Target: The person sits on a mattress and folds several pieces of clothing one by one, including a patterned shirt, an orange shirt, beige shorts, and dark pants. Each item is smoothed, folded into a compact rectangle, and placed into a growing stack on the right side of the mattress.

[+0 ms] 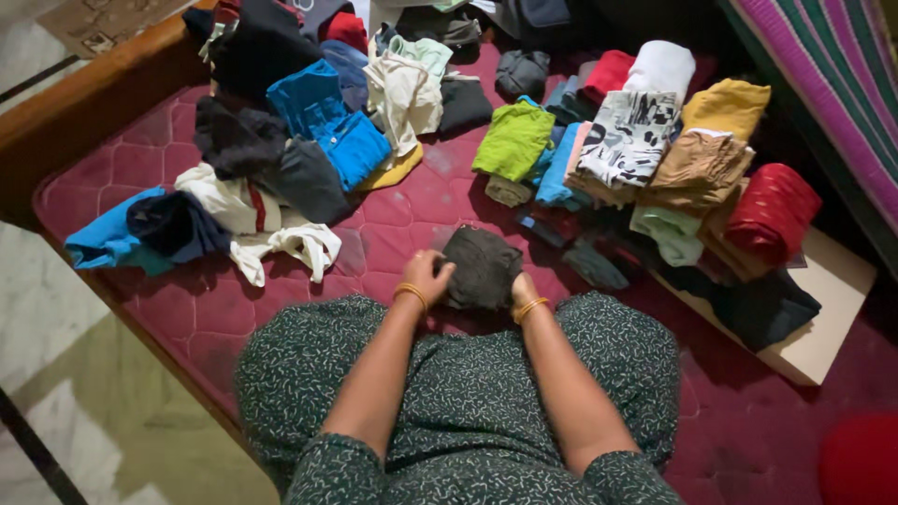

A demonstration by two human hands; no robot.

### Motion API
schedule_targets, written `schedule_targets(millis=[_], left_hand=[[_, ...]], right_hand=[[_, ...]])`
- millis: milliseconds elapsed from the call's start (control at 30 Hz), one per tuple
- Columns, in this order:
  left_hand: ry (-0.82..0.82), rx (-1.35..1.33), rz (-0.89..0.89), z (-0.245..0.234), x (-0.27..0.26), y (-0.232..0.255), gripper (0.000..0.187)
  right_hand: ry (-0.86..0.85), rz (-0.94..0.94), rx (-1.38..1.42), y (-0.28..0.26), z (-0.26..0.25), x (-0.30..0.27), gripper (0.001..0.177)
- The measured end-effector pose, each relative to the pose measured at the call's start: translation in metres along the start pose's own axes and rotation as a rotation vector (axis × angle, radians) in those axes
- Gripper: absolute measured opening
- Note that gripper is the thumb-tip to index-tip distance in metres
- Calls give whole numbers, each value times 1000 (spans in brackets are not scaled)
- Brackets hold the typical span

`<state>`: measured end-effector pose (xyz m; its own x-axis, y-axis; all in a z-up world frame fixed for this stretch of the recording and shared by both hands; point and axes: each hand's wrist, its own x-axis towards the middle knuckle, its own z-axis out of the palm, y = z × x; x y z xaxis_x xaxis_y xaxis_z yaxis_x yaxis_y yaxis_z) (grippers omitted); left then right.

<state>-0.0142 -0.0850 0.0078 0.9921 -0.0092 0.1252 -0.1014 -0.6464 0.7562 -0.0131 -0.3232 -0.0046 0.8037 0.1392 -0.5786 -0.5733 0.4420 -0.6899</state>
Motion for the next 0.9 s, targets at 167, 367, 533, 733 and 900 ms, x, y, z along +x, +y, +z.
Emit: schedule_targets(millis=[167, 367, 533, 733, 900], left_hand=[[-42, -16, 212, -16, -28, 63, 105], [-248, -682, -203, -23, -11, 33, 54], [-120, -784, -381, -35, 23, -41, 43], [73, -242, -641, -62, 33, -90, 44], [47, -34, -812, -45, 19, -81, 56]], right_hand=[[-230, -30, -43, -6, 35, -32, 48], [-121, -269, -359, 8, 46, -24, 41], [-38, -402, -273, -11, 7, 2, 40], [393, -509, -609, -47, -35, 0, 43], [651, -852, -1100, -32, -24, -7, 27]])
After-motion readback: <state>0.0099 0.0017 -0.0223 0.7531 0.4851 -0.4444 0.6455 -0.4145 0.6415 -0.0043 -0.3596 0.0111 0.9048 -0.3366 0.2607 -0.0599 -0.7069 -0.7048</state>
